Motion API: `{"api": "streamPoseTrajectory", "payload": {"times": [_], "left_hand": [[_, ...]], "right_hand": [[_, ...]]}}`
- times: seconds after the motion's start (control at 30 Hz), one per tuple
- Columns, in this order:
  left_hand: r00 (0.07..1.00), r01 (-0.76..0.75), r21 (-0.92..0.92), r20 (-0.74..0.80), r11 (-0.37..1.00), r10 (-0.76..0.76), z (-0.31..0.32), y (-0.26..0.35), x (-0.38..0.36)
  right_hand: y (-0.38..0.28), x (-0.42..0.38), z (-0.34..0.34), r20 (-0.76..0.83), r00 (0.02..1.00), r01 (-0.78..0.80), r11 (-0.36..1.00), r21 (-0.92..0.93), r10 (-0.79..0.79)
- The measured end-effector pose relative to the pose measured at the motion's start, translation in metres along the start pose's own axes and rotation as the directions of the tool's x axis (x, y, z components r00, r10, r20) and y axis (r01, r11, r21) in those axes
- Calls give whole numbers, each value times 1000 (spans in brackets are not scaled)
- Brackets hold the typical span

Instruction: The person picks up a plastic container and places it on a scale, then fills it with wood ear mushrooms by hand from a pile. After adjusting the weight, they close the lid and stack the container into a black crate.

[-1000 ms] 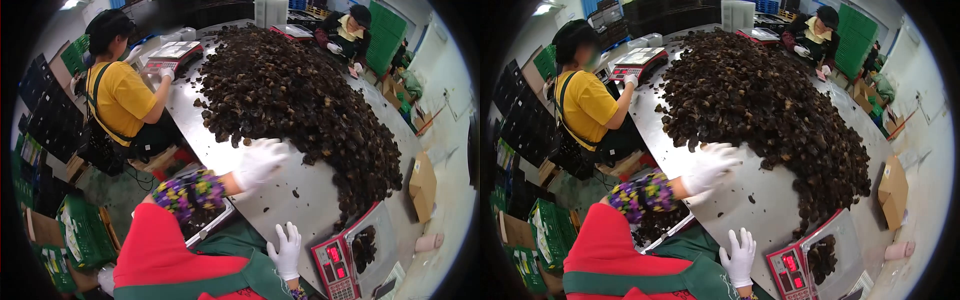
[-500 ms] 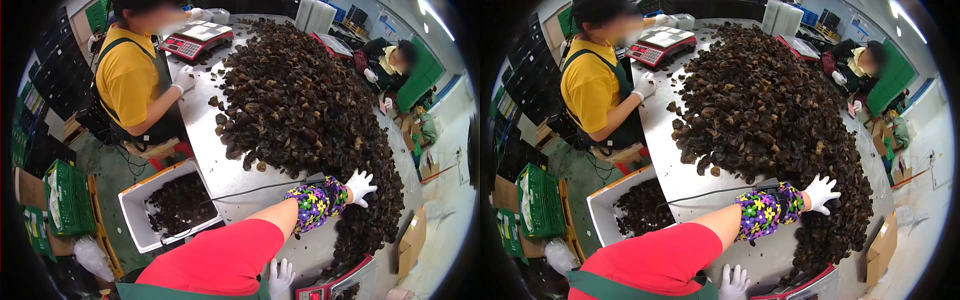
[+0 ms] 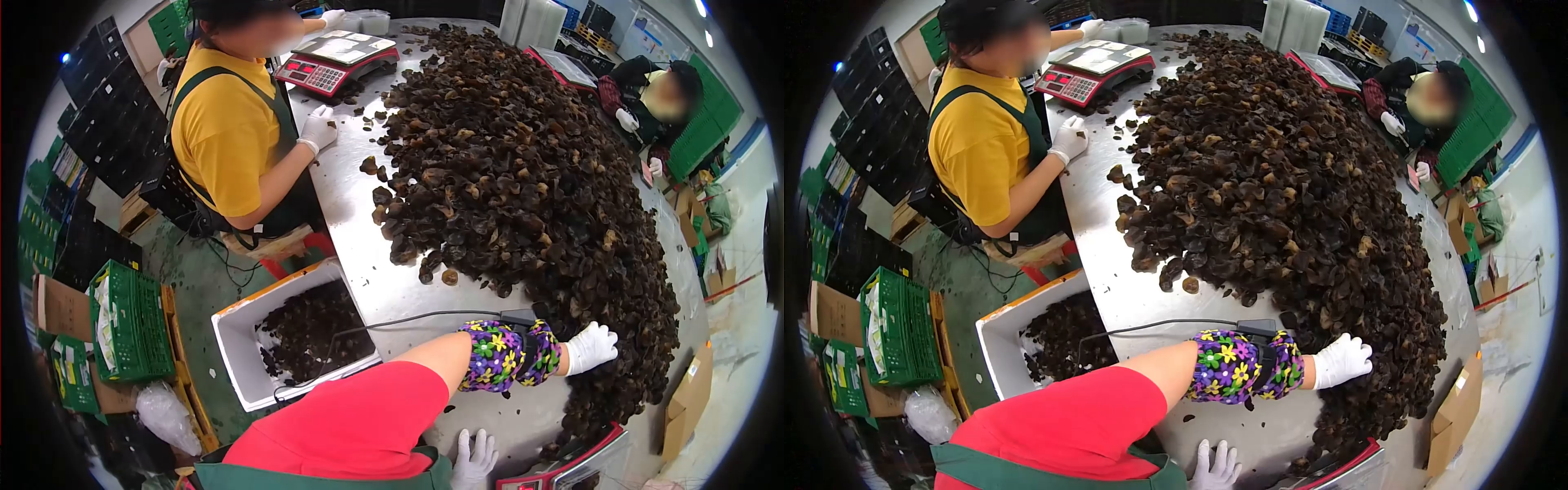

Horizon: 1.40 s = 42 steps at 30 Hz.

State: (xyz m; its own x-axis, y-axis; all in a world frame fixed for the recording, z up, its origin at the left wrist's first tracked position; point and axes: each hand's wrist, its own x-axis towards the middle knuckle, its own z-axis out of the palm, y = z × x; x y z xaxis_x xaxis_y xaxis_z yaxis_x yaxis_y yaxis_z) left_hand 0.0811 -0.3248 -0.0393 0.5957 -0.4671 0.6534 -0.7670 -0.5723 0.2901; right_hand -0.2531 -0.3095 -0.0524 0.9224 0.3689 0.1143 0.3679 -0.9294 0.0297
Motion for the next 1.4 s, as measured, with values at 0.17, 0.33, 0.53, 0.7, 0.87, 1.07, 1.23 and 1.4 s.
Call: {"api": "streamPoseTrajectory", "payload": {"times": [0.17,0.33,0.53,0.7,0.87,1.07,1.23,1.4], "left_hand": [[993,-10,26,120,1000,7,-41,-13,7],[929,159,-77,350,984,-123,-31,-27,18],[972,72,-64,227,995,-56,-17,-23,12],[961,-105,-129,243,986,134,-24,2,-18],[917,-145,-189,344,971,204,-52,24,-47],[948,-105,-107,288,989,132,-82,8,-32],[1000,-13,128,-17,992,15,-78,-39,-12],[960,-3,-50,281,999,17,-76,-35,-30]], "right_hand": [[-8,3,-10,29,996,-86,986,139,83],[-9,2,-6,39,994,-112,980,166,107],[-9,3,-7,43,994,-105,982,159,99],[-8,2,-3,2,996,-89,982,167,90],[-9,1,1,37,994,-106,989,105,102],[-8,3,-1,12,995,-98,989,115,97],[-7,4,0,0,997,-79,991,105,79],[-6,3,2,-7,997,-72,992,99,73]]}}
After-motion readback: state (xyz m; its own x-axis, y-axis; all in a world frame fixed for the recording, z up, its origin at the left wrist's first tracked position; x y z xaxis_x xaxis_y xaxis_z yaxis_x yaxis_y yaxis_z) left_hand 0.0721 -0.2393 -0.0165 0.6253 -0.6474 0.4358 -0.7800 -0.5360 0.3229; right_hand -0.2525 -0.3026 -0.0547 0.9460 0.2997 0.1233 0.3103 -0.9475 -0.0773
